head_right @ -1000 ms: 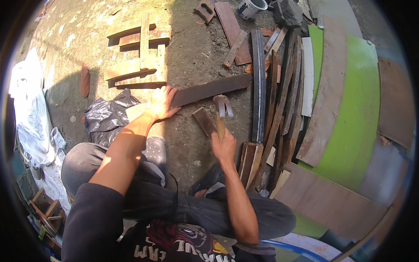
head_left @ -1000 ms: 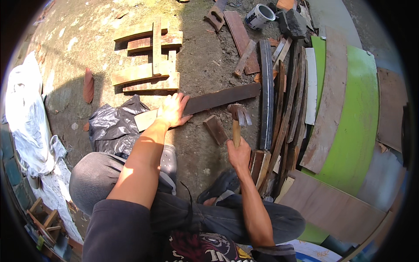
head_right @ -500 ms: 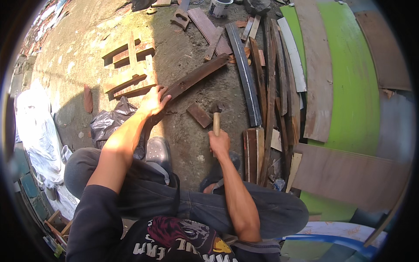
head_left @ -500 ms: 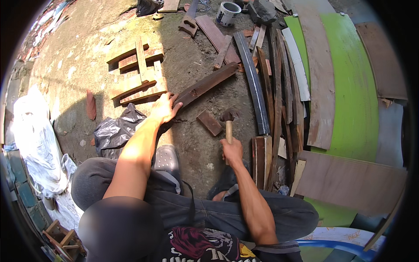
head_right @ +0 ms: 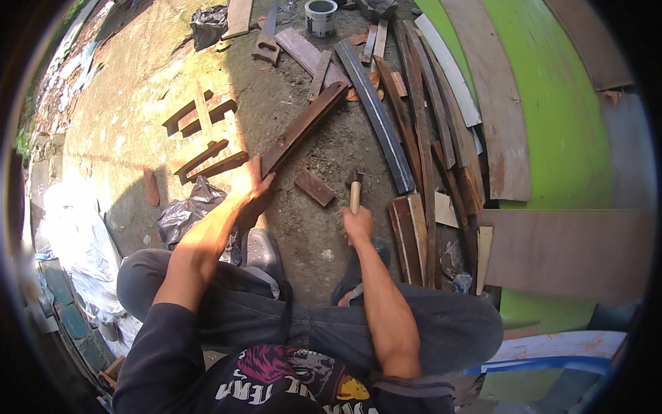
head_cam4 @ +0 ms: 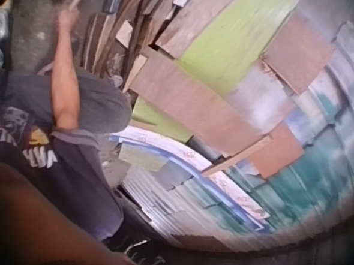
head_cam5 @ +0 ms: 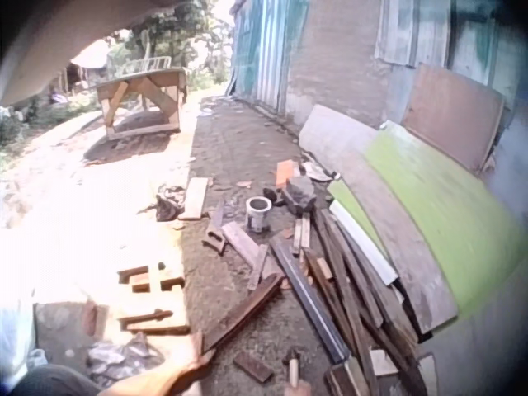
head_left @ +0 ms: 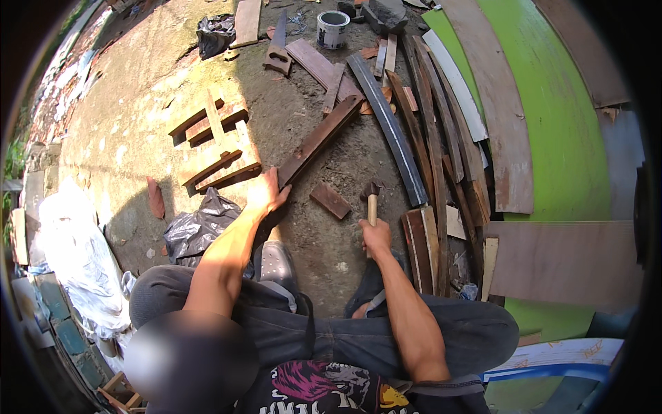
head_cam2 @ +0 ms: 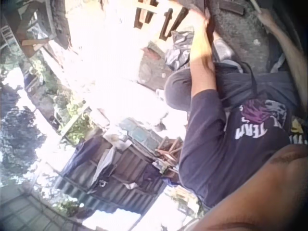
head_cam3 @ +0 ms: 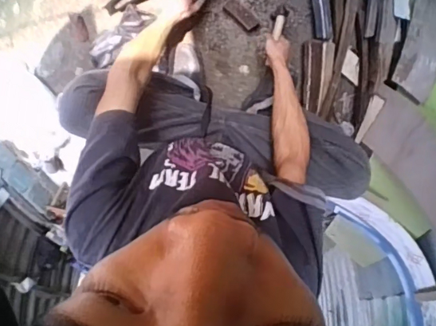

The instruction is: The person sits on the ground and uses a hammer to drive nails into small wooden planks. They repeatedly pick up planks, position them, hammer nails, and set them aside.

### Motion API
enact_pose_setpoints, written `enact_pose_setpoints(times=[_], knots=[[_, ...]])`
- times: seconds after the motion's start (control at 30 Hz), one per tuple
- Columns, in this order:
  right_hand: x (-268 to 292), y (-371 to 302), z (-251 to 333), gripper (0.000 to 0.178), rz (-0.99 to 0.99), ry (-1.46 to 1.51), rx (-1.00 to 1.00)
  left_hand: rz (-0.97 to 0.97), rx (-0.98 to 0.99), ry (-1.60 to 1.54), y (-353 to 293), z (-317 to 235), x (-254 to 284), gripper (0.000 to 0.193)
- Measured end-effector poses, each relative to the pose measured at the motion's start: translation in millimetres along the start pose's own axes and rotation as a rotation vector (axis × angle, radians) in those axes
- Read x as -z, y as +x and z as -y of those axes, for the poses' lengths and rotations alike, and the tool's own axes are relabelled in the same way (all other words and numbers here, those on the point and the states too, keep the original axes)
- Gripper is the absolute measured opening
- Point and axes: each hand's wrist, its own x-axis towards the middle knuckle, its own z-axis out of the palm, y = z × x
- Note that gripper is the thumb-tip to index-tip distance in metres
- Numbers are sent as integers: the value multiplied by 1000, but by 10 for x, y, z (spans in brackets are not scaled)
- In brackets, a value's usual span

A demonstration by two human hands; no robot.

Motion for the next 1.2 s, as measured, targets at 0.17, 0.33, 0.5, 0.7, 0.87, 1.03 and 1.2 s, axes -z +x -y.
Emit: enact_pose_setpoints(times=[0.17,0.33,0.5,0.7,0.87,1.03,1.2], knots=[[-4,15,132,26,1,-10,-32,-245,-26,-83,-131,-170,-374,51],[-15,194,-129,26,-33,-63,71,-387,47,-104,-252,-276,-246,53],[-44,131,43,26,-16,-49,14,-444,301,-115,-43,-451,23,53],[-116,234,-105,30,-164,-169,177,-428,586,-134,-35,-879,-243,56],[-187,425,-168,57,-186,-262,491,-355,613,-95,-448,-1003,-743,58],[-419,406,187,62,7,-299,483,-194,588,-241,-515,-934,-614,63],[-627,435,117,58,-15,-366,461,-111,432,-282,-478,-754,-621,68]])
